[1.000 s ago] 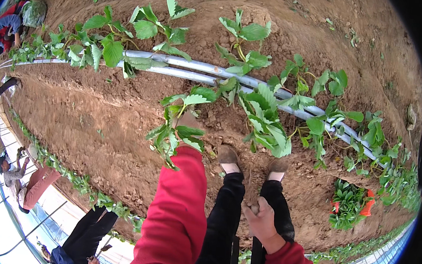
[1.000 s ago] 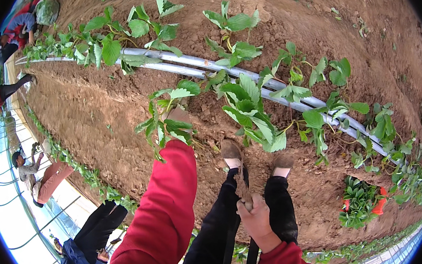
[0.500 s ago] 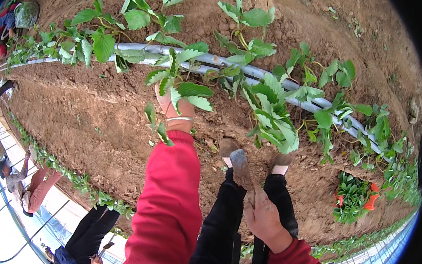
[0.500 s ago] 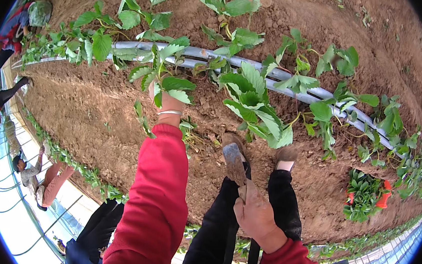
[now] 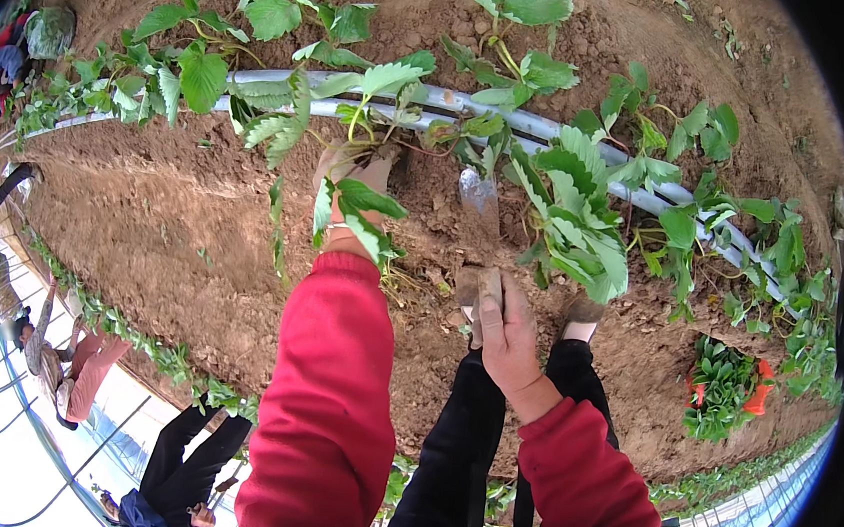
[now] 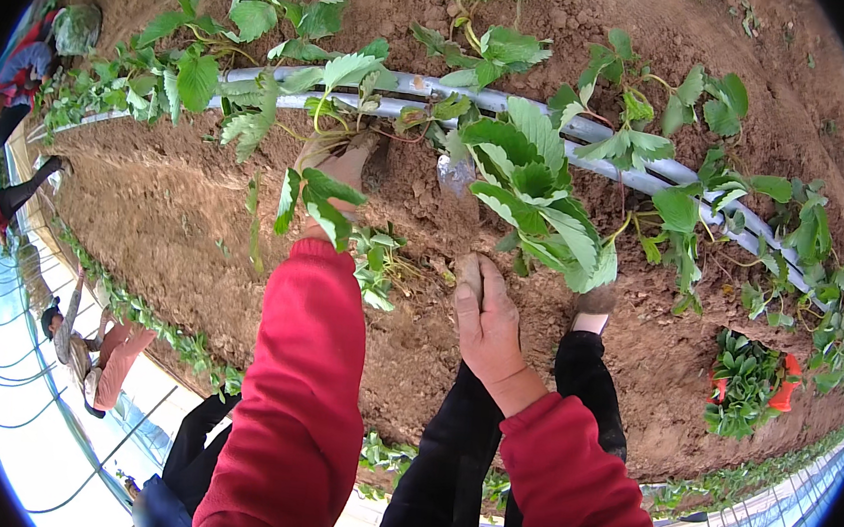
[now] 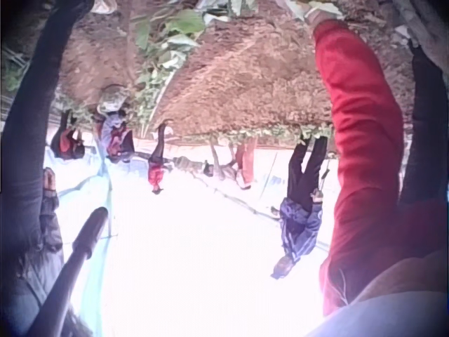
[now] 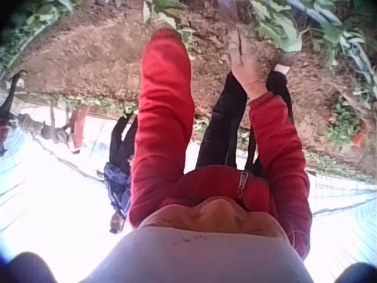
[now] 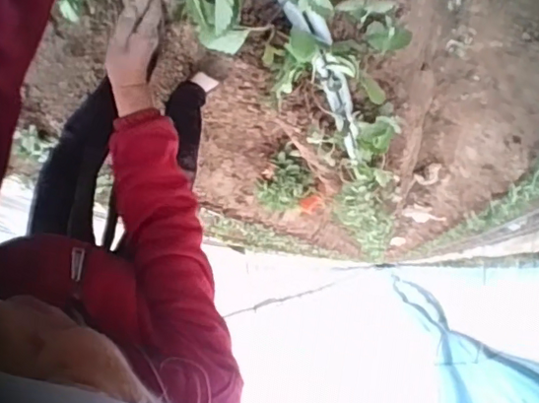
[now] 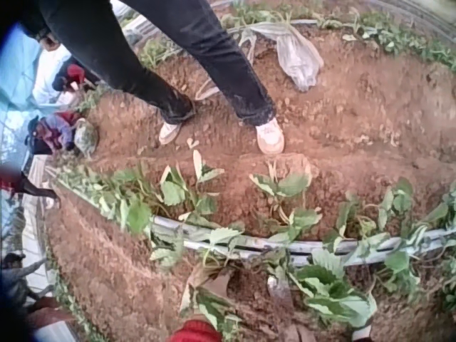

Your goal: The person plants small green seedlings into prepared soil rows inside a greenhouse. They use a small hand trowel to dig holes, place each seedling, and cover the roots with soil. Other workers are visible in the background performing the same task.

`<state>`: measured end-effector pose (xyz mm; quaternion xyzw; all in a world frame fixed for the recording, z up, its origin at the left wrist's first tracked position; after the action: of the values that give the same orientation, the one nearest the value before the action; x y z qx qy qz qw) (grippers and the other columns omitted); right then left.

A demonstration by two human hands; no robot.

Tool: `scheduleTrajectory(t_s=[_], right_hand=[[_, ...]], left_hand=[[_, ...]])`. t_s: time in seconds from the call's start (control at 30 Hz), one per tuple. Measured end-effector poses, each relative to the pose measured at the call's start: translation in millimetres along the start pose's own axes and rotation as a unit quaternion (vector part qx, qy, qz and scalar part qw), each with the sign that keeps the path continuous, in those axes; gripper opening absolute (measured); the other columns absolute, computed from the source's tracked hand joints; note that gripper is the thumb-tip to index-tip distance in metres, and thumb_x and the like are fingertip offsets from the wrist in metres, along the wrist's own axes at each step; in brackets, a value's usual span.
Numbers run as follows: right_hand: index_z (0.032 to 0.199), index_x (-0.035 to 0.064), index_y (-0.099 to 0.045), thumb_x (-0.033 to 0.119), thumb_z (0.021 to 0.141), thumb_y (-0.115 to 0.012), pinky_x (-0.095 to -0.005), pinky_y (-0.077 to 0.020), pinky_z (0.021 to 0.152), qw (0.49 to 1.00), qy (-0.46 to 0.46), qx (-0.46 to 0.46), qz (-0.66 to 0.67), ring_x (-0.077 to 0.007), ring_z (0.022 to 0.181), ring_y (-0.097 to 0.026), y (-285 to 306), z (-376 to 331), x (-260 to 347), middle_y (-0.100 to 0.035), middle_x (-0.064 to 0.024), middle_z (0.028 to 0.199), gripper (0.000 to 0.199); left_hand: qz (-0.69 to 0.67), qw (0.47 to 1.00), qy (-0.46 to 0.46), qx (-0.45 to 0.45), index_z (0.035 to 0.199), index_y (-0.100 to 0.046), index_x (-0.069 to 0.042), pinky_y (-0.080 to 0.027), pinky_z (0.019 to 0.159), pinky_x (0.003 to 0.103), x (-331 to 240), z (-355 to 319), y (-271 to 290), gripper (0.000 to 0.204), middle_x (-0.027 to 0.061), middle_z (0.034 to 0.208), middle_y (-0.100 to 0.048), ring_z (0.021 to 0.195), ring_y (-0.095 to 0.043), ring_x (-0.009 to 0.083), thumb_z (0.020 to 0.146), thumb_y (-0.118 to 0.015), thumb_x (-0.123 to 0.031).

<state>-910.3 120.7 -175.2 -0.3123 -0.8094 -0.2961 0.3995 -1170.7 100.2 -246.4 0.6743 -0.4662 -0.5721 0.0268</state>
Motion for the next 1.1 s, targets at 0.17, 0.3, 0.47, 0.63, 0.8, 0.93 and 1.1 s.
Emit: scheduleTrajectory(t_s=[0.17, 0.3, 0.47, 0.63, 0.8, 0.93, 1.1], right_hand=[[0.115, 0.0038, -0.046, 0.03, 0.099, -0.038, -0.0205, -0.0348, 0.045, 0.905, -0.161, 0.043, 0.39, -0.006, 0.051, -0.042, -59.5, 18.5, 2.6, -0.045, 0.0019, 0.065, 0.031], [0.118, 0.0077, -0.047, 0.036, 0.098, -0.04, -0.0217, -0.0345, 0.04, 0.885, -0.227, 0.087, 0.397, -0.007, 0.046, -0.04, -75.0, 27.4, 10.0, -0.045, 0.0014, 0.066, 0.035], [0.123, 0.0104, -0.047, 0.036, 0.097, -0.042, -0.0227, -0.0348, 0.037, 0.85, -0.264, 0.08, 0.45, -0.0081, 0.045, -0.043, -71.7, 32.0, 4.3, -0.048, -0.0009, 0.069, 0.037], [0.12, 0.0093, -0.049, 0.038, 0.097, -0.042, -0.0218, -0.0333, 0.036, 0.865, -0.255, 0.085, 0.423, -0.0073, 0.044, -0.042, -68.4, 46.5, -4.1, -0.047, 0.0, 0.066, 0.038], [0.12, 0.0052, -0.05, 0.036, 0.097, -0.041, -0.0214, -0.0325, 0.036, 0.921, -0.199, 0.118, 0.314, -0.0059, 0.042, -0.038, -47.0, 56.7, 2.3, -0.043, 0.0021, 0.061, 0.039], [0.123, 0.0018, -0.047, 0.032, 0.098, -0.039, -0.0214, -0.0331, 0.036, 0.883, -0.282, 0.116, 0.357, -0.0063, 0.041, -0.036, -10.9, -12.1, -1.0, -0.041, 0.0014, 0.059, 0.04], [0.124, -0.0003, -0.046, 0.031, 0.098, -0.039, -0.0201, -0.0343, 0.038, 0.862, -0.35, 0.143, 0.337, -0.0059, 0.043, -0.039, 18.2, -110.1, -17.7, -0.043, 0.0, 0.062, 0.042]], left_hand=[[0.0, 0.999, -0.031, -0.017, 0.106, -0.059, 0.002, -0.048, 0.076, 0.029, 2.5, 0.7, 5.3, 0.034, 0.0086, 0.095, -0.06, 0.084, -0.059, 0.017, 0.073, -0.063, 0.002], [-0.016, 0.999, -0.04, -0.014, 0.111, -0.056, 0.002, -0.048, 0.076, 0.03, 2.1, 4.7, 1.8, 0.04, 0.0093, 0.097, -0.056, 0.083, -0.058, 0.0184, 0.071, -0.062, 0.003], [-0.138, 0.99, -0.018, -0.024, 0.116, -0.053, 0.001, -0.048, 0.076, 0.032, 5.1, 3.1, 9.2, 0.049, 0.0101, 0.098, -0.052, 0.082, -0.057, 0.0202, 0.068, -0.062, 0.003], [0.184, 0.978, -0.101, 0.001, 0.13, -0.039, 0.0, -0.049, 0.079, 0.033, -46.3, -17.1, 10.5, 0.072, 0.0114, 0.113, -0.037, 0.087, -0.056, 0.0235, 0.062, -0.063, 0.004], [-0.251, 0.965, -0.035, 0.072, 0.11, -0.045, 0.0, -0.053, 0.07, 0.029, -9.5, -4.5, -2.0, 0.035, 0.0088, 0.102, -0.047, 0.084, -0.058, 0.0175, 0.086, -0.062, -0.02], [-0.199, 0.978, 0.014, 0.064, 0.107, -0.042, -0.001, -0.055, 0.074, 0.03, -1.5, 1.0, -2.7, 0.053, 0.0108, 0.104, -0.052, 0.088, -0.06, 0.0187, 0.069, -0.078, -0.005], [-0.234, 0.971, -0.002, 0.041, 0.11, -0.047, 0.001, -0.053, 0.079, 0.032, -5.3, -1.6, -12.6, 0.054, 0.0098, 0.103, -0.053, 0.091, -0.06, 0.0198, 0.067, -0.079, -0.007]])
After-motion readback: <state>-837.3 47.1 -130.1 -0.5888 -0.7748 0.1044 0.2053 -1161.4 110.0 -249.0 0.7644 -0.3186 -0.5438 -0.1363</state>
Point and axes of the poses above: each hand's wrist, its own z-axis towards the middle knuckle, its own y-axis out of the back of the hand, x = y × z, the point moved 7 cm from there along z, towards the middle knuckle
